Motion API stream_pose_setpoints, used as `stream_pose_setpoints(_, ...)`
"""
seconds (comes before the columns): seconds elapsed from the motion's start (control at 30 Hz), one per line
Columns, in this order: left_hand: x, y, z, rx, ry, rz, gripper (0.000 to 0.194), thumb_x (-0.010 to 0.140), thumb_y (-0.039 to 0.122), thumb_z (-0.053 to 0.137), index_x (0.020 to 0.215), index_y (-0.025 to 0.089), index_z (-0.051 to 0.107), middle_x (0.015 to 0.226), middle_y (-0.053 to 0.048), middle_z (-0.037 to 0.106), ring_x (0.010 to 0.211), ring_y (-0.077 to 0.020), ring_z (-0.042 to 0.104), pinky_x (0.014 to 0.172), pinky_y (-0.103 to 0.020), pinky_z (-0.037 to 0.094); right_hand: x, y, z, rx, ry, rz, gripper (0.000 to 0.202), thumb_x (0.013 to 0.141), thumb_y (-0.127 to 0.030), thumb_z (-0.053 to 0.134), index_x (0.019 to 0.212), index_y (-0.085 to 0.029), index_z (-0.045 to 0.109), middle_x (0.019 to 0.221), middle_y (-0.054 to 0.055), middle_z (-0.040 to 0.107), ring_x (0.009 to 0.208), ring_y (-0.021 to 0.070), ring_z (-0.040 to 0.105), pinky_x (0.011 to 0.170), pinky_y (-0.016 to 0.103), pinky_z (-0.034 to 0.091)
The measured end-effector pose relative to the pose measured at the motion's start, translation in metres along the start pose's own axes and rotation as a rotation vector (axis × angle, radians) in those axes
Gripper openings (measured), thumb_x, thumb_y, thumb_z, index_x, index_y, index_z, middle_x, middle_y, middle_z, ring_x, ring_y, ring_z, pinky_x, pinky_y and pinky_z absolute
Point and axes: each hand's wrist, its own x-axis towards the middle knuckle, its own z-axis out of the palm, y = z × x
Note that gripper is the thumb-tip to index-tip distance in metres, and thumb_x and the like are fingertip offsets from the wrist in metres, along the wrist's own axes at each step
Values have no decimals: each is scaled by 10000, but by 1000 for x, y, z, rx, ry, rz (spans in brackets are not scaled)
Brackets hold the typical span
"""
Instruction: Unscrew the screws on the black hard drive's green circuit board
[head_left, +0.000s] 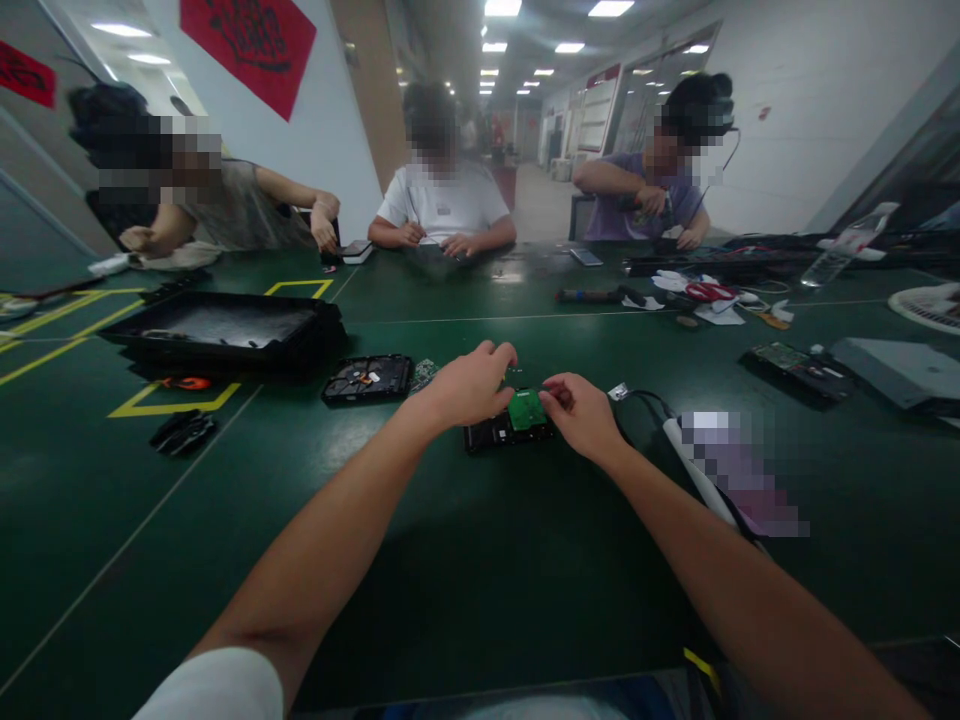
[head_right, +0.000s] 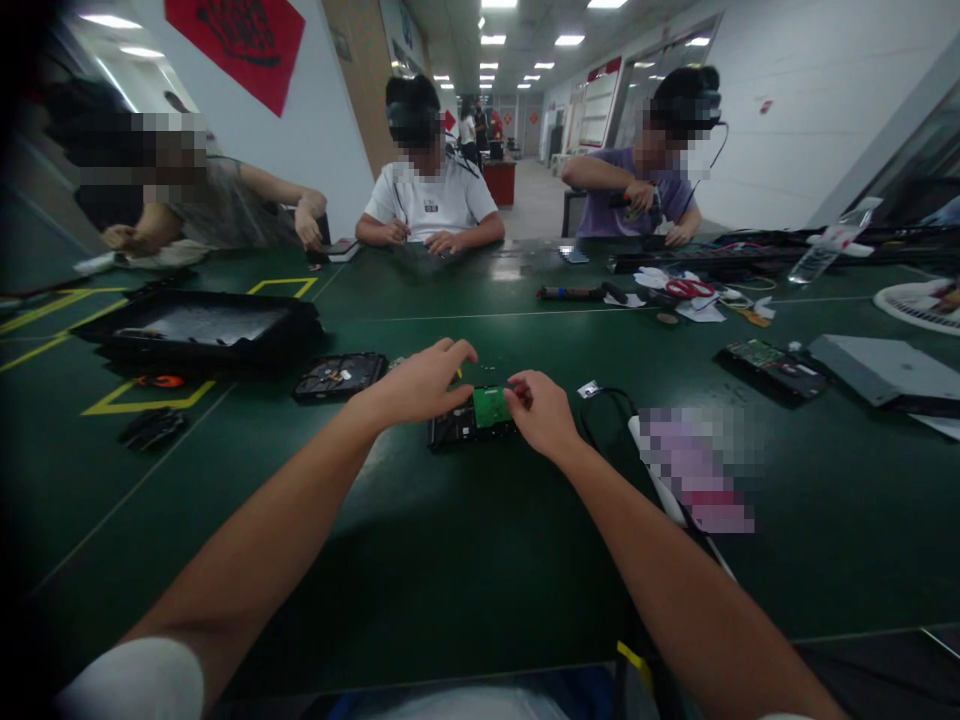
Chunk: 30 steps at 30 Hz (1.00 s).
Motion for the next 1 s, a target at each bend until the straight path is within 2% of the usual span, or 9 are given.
stream_pose_setpoints(0.07,2,7,-1,-97,164,61,295,886,157,608,1180,176,607,1159,-120,607,1059,-267,646,969,-416,536,-2,-6,-1,1,33,-78,270,984,-405,645,1179,-221,677,1053,93,728,881,231,701,726,370,568)
stream_pose_setpoints(0.17,6,14,-3,-226,314,147,297,860,51,543,1120,176,614,1120,-97,602,1151,-245,586,1023,-394,515,-6,-17,-3,18,53,-192,322,1014,-428,625,1267,-230,641,1131,103,720,909,227,704,766,382,579)
stream_pose_setpoints(0.3,8,18,-3,-406,430,181,247,934,128,604,1167,196,647,1131,-71,637,1100,-211,603,996,-378,521,-9,-27,-5,130,18,-201,361,1014,-461,639,1313,-260,608,1182,81,745,924,218,725,801,380,598)
stream_pose_setpoints(0.43,9,22,1,-602,409,170,213,919,256,733,1125,213,699,1099,-50,681,984,-188,651,886,-336,553,-10,-33,-10,103,22,-203,395,998,-494,657,1307,-254,605,1138,72,756,887,217,725,798,372,590)
stream_pose_setpoints(0.57,9,27,4,-673,326,178,259,892,293,771,1136,219,726,1147,-58,713,1026,-204,679,936,-367,565,-12,-38,-13,-10,48,-211,429,984,-530,653,1287,-230,607,1064,88,747,865,237,703,791,385,568)
stream_pose_setpoints(0.67,8,30,6,-698,276,207,271,885,314,783,1133,215,736,1158,-67,725,1037,-214,693,952,-387,573,-14,-38,-13,-78,94,-243,336,1016,-500,589,1198,-221,631,1033,96,732,865,244,686,800,390,548)
stream_pose_setpoints(0.77,8,30,8,-690,270,221,315,879,318,799,1166,206,731,1173,-77,727,1036,-217,700,951,-384,579,-14,-36,-12,-111,119,-263,271,1041,-451,537,1140,-221,641,981,91,717,848,238,675,801,380,531)
stream_pose_setpoints(0.87,10,30,12,-654,280,177,450,902,347,782,1314,204,667,1238,-94,712,1038,-214,705,946,-378,586,-13,-32,-13,-119,141,-250,256,1048,-433,525,1132,-220,640,971,89,711,849,237,669,801,374,525)
stream_pose_setpoints(1.0,11,22,19,-469,231,148,488,989,455,674,1377,166,611,1213,-116,707,1080,-233,695,969,-388,570,-9,-23,-13,-102,174,-199,287,1043,-463,547,1171,-221,633,999,91,720,864,240,678,811,378,541)
